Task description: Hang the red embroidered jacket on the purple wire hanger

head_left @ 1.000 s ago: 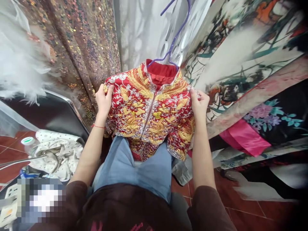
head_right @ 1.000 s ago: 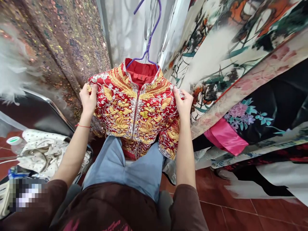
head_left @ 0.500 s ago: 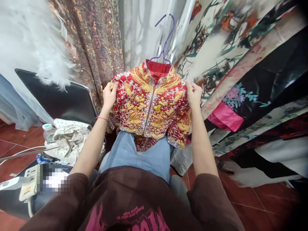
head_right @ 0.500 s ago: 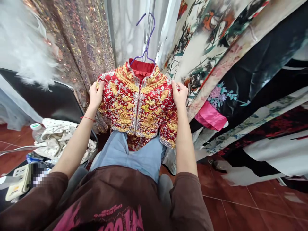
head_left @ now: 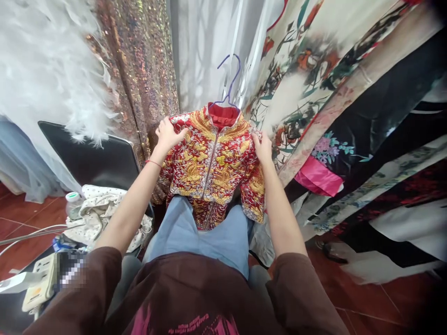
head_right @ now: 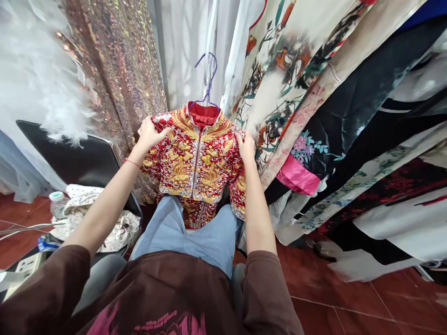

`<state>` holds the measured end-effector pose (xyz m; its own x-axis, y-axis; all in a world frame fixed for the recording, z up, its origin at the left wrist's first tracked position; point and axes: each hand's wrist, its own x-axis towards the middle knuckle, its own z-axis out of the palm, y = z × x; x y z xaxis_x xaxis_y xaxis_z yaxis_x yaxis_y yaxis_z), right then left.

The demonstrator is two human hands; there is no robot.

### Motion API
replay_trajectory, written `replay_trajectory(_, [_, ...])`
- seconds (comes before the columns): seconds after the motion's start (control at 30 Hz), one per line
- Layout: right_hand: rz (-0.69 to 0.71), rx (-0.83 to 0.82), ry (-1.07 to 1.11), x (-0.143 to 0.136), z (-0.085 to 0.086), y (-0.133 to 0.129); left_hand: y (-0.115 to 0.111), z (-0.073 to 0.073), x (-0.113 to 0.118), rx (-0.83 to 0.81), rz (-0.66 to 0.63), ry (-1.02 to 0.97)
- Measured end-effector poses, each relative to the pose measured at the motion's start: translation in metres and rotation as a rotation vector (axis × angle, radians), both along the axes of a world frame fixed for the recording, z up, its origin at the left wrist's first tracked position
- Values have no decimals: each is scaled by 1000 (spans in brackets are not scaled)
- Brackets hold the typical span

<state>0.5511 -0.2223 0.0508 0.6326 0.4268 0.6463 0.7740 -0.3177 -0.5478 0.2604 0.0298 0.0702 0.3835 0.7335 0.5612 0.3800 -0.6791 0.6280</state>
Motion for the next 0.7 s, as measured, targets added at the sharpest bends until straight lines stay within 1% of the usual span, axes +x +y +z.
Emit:
replay_trajectory(0.07, [27, 8, -11, 1, -1, 0, -7, 15, 8, 161, -115, 48])
replay_trajectory(0.13, [56, 21, -34, 1, -2, -1, -12, 28, 17, 254, -244, 82])
replay_trajectory(0.2, [73, 46, -65, -1, -4, -4, -15, 38, 28, 278, -321, 101])
replay_trajectory(0.27, [57, 77, -106, -5, -6, -6, -17, 42, 38, 274, -343, 97])
replay_trajectory(0.33, [1, 105, -155, -10, -10, -6, -19, 40, 44, 273, -321, 68])
replay_trajectory(0.47, [-120, 151, -215, -19, -17, -4, -27, 24, 46, 298, -225, -18])
replay_trajectory(0.57, [-156, 161, -228, -22, -20, -2, -36, 15, 43, 317, -168, -57])
replay_trajectory(0.7, [-168, 171, -235, -25, -20, -6, -42, 11, 41, 347, -129, -83])
